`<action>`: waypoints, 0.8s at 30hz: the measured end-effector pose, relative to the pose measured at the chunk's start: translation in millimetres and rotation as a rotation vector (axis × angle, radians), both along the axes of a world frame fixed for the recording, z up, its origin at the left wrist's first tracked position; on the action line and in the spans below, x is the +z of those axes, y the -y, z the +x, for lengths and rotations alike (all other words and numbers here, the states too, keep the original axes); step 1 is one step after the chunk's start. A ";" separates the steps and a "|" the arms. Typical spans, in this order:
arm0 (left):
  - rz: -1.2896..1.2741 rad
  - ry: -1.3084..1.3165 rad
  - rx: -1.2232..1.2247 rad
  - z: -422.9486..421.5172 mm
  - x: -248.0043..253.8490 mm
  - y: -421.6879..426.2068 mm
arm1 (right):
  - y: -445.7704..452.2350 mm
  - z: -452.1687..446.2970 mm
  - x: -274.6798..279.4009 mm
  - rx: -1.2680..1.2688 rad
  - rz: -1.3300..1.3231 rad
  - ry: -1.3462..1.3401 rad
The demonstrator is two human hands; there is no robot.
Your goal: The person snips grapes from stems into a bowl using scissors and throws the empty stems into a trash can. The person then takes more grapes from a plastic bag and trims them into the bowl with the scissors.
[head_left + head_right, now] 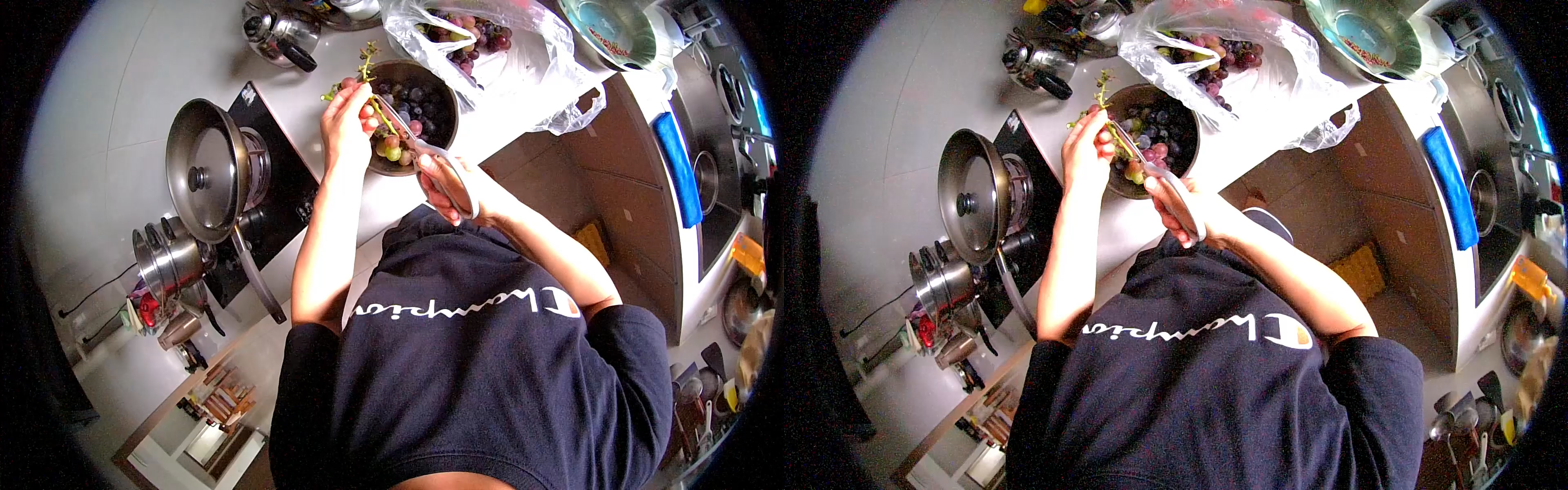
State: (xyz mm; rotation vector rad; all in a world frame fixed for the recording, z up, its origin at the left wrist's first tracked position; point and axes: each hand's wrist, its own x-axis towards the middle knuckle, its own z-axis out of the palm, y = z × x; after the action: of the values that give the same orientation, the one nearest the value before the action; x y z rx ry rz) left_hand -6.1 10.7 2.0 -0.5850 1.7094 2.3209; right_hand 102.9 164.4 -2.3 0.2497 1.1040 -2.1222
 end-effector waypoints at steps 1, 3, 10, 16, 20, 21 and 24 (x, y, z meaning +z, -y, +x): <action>-0.001 0.001 0.000 -1.1 0.1 0.9 | -1.3 0.4 3.4 0.000 -0.001 0.001; 0.036 0.026 0.027 -3.8 1.1 3.7 | -3.9 2.0 11.3 0.015 0.163 -0.040; 0.126 0.045 0.035 -16.9 6.6 18.3 | -19.2 17.4 -5.5 0.075 -0.139 0.104; 0.164 0.046 0.010 -22.0 3.6 22.7 | -14.3 11.4 -8.9 0.107 -0.284 0.075; 0.159 0.040 0.007 -19.7 4.6 20.8 | -10.6 6.2 -8.7 0.082 -0.359 0.071; 0.147 0.042 0.010 -19.4 5.7 19.3 | -9.9 5.0 -9.0 0.083 -0.358 0.071; 0.132 0.046 0.011 -18.1 6.9 16.0 | -7.7 2.0 -11.2 0.058 -0.404 0.103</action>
State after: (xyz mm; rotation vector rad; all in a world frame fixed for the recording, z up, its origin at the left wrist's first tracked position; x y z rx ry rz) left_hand -24.2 -5.3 9.0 -0.6186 1.5230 2.3856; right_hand 104.9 172.0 -13.5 0.1315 0.5970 -2.1979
